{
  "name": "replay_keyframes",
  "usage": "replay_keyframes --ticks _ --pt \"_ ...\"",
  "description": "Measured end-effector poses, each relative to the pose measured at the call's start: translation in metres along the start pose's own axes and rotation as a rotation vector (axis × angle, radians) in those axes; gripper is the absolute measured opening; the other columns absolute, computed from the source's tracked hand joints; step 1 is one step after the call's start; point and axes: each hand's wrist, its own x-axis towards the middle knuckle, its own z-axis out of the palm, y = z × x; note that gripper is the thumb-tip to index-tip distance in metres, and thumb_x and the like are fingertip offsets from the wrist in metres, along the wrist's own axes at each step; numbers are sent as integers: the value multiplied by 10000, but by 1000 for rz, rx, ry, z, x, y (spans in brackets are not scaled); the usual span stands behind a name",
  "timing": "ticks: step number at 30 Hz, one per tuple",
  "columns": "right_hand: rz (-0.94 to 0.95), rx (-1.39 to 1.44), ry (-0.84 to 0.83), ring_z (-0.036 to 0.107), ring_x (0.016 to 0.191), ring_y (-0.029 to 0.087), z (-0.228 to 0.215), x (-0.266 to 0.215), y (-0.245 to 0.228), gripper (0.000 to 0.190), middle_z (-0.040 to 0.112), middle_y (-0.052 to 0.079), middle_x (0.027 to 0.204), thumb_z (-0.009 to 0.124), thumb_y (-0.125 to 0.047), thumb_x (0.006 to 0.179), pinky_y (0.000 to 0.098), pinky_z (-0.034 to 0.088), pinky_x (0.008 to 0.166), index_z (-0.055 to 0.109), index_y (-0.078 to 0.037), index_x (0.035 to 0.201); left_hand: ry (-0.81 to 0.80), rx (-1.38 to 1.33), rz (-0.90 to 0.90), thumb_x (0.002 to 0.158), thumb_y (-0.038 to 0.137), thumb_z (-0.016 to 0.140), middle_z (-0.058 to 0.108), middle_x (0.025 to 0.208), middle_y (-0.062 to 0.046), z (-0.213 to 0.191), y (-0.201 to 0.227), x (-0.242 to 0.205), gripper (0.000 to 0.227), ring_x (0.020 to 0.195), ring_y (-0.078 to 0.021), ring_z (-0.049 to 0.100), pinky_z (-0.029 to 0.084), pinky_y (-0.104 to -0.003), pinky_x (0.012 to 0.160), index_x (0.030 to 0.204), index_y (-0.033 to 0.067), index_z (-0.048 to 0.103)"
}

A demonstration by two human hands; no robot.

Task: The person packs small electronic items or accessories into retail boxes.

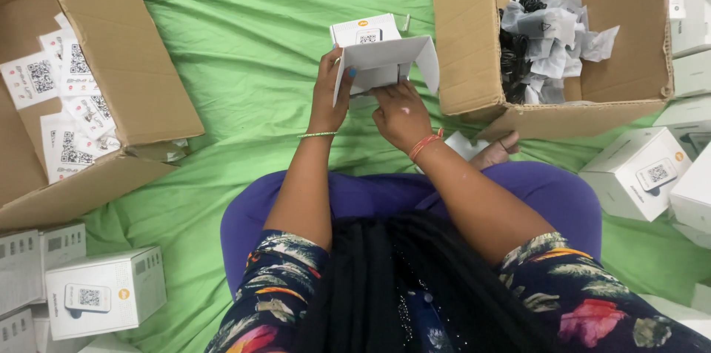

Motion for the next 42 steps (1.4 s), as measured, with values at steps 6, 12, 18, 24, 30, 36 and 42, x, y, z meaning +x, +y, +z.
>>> replay_keyframes --ticks 6,12,18,24,30,36,42 --pt "-110 -68 -38 592 1127 380 7 13 -7 352 669 210 1231 642 -140 872 466 451 1038 673 -4 1195 108 -65 104 1047 79 477 499 1450 -154 5 -2 7 399 1341 -330 566 487 -372 1113 1442 43 521" --pt "53 -189 -321 632 1116 317 21 30 -7 298 722 124 1124 583 -261 912 505 418 1089 761 -137 1116 130 -59 51 1099 142 554 552 1353 -150 7 2 18 321 1205 -331 619 517 -370 1038 1399 31 552" --pt "140 -302 -537 573 1221 375 32 28 0 424 662 186 1293 528 -379 956 564 347 1132 712 -107 1225 124 -92 37 1112 198 553 565 1339 -162 -1 7 23 297 1190 -339 630 525 -370 1018 1340 13 591" --pt "138 -239 -190 522 1245 476 38 22 19 447 591 311 1283 624 -265 890 517 406 1102 600 0 1249 141 -99 -8 1087 256 579 597 1291 -133 -1 13 27 302 1106 -306 665 548 -370 952 1265 21 645" --pt "238 -54 -136 591 1117 428 26 47 10 346 580 222 1238 624 -58 902 502 503 929 608 -51 1247 146 -107 14 1097 255 567 606 1285 -122 -5 18 27 300 1124 -295 650 534 -363 973 1266 23 655" --pt "-210 -437 -165 636 1099 389 44 78 25 396 637 178 1177 664 -189 793 498 501 904 659 -18 1150 128 -140 26 1115 373 520 585 1304 -125 -7 19 26 405 1159 -290 635 516 -367 1009 1259 24 665" --pt "-112 -483 -319 623 1112 404 57 95 36 297 671 209 1199 534 -125 960 525 479 944 692 -13 1185 116 -107 23 1123 429 487 580 1270 -124 -6 19 28 477 1147 -298 620 496 -360 1026 1302 11 632"
